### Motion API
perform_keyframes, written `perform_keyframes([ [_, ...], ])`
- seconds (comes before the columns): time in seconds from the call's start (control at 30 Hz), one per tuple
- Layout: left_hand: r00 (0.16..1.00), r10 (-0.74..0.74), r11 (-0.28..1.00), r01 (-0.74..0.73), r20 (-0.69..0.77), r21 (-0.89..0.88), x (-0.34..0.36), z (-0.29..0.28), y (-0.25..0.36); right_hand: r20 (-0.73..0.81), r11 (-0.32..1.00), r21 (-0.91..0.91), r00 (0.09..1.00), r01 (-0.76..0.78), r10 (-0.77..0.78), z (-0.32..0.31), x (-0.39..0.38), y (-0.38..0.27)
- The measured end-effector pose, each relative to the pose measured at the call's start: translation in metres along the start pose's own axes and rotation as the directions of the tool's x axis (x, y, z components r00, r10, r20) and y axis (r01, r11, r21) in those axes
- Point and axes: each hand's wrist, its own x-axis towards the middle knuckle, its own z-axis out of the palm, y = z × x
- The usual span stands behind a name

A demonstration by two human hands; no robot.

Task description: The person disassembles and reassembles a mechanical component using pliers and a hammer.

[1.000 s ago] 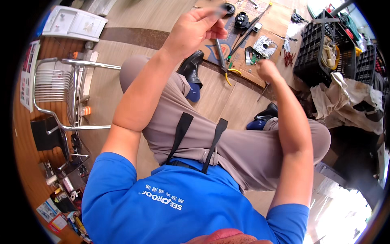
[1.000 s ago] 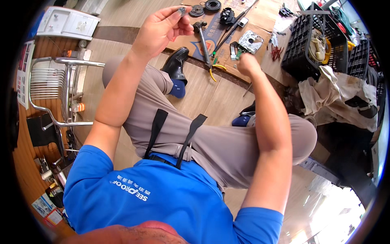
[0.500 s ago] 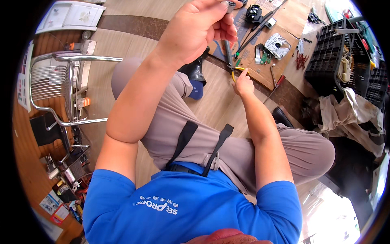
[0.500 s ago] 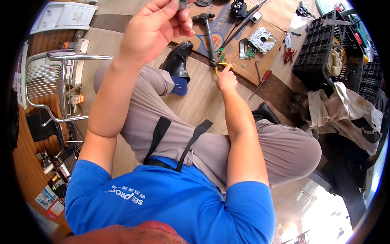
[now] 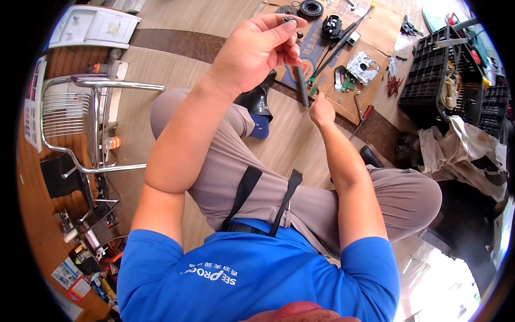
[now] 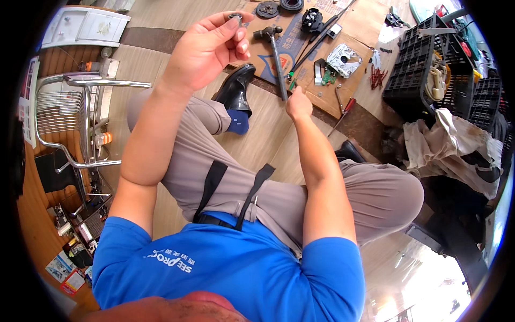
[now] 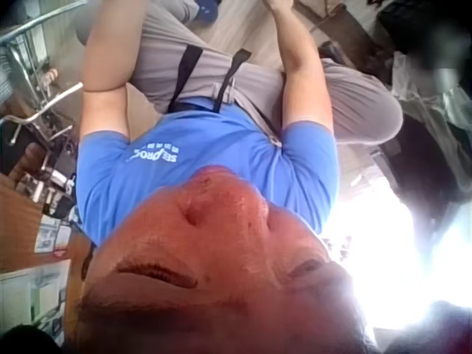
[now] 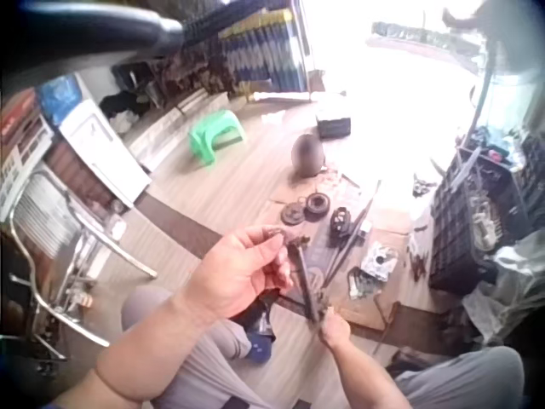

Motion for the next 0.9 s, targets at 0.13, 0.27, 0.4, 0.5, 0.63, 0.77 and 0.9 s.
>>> perform_keyframes([
  [0.13, 0.998, 0.017, 0.99, -0.008, -0.062, 0.142, 0.005, 0.014, -0.004, -0.433, 0.943, 0.27, 0.899, 0.193, -0.06, -0.063, 0.019, 0.007],
  [0.27, 0.946, 0.032, 0.872, 0.132, -0.324, 0.472, -0.01, 0.013, -0.011, -0.021, 0.052, 0.998, 0.962, 0.037, -0.274, -0.188, -0.036, -0.079],
  [0.4, 0.991, -0.014, 0.904, 0.069, -0.132, 0.423, -0.004, 0.035, -0.019, -0.168, -0.116, 0.985, 0.813, 0.125, -0.558, -0.255, -0.092, -0.098],
  [0.5, 0.996, -0.034, 0.994, 0.025, 0.087, 0.107, -0.012, 0.052, -0.017, -0.211, 0.102, 0.947, 0.828, 0.306, -0.519, -0.27, -0.131, -0.109],
  [0.63, 0.989, 0.091, 0.97, -0.114, 0.115, 0.213, -0.019, 0.069, -0.023, -0.293, 0.662, 0.634, 0.916, 0.4, -0.273, -0.269, -0.166, -0.111],
  [0.77, 0.954, 0.1, 0.852, -0.229, 0.284, 0.47, -0.029, 0.085, -0.032, -0.088, 0.473, 0.866, 0.981, 0.16, -0.172, -0.256, -0.185, -0.104],
  [0.9, 0.936, -0.081, 0.824, -0.131, 0.344, 0.552, -0.037, 0.094, -0.039, 0.059, 0.069, 0.997, 0.859, -0.028, -0.508, -0.234, -0.177, -0.076],
])
